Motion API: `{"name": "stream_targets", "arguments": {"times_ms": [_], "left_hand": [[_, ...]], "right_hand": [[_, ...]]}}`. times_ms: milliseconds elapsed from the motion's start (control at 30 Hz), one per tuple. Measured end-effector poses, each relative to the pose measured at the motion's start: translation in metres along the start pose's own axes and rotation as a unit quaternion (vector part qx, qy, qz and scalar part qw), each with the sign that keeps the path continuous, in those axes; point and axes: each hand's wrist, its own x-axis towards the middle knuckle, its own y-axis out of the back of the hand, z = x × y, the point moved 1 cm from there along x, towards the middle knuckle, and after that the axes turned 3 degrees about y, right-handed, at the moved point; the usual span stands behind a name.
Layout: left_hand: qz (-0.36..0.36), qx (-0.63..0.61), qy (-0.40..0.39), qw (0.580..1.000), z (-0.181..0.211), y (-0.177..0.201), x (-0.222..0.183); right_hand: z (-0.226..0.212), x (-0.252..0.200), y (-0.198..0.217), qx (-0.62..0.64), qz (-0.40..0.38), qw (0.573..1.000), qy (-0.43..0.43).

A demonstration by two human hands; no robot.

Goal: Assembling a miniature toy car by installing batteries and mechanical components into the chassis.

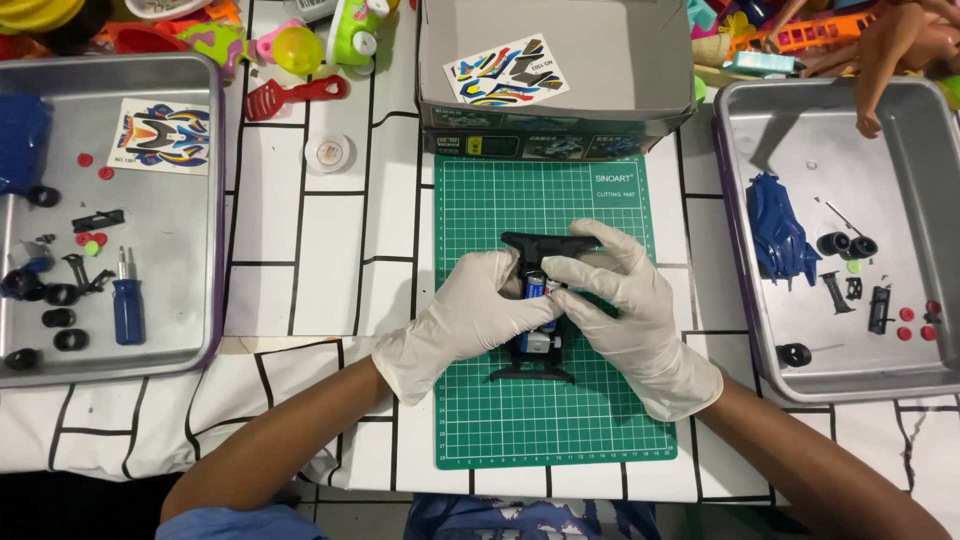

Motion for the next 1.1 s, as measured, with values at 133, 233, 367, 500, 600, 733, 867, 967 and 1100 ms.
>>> {"name": "stream_targets", "arguments": {"times_ms": [133,233,367,500,600,733,867,967,1100], "left_hand": [[0.009,-0.016,-0.012,1.000,0.003,0.000,-0.004],[0.009,-0.024,-0.037,0.999,0.006,0.000,-0.005],[0.018,-0.029,-0.057,0.998,0.016,-0.003,-0.008],[0.021,-0.021,-0.065,0.997,0.011,-0.002,-0.007],[0.021,-0.028,-0.068,0.997,0.009,-0.002,-0.007],[0.021,-0.022,-0.075,0.997,0.007,-0.002,-0.005],[0.017,-0.012,-0.076,0.997,0.012,-0.002,-0.005],[0.011,0.006,-0.088,0.996,0.010,-0.001,-0.001],[-0.007,0.005,-0.098,0.995,0.010,0.000,-0.006]], "right_hand": [[0.003,-0.001,-0.001,-0.046,-0.001,0.998,0.034],[0.005,-0.003,-0.003,-0.056,0.004,0.996,0.064],[0.005,-0.006,0.000,-0.056,0.011,0.995,0.080],[0.007,-0.006,-0.003,-0.050,0.017,0.995,0.084],[0.004,-0.003,-0.003,-0.051,0.003,0.996,0.068],[-0.003,0.001,-0.003,-0.052,-0.003,0.997,0.063],[-0.002,0.000,-0.003,-0.033,-0.005,0.998,0.053],[-0.003,0.001,0.000,0.015,-0.011,1.000,0.022],[-0.007,0.002,-0.001,0.033,-0.003,0.999,0.007]]}}
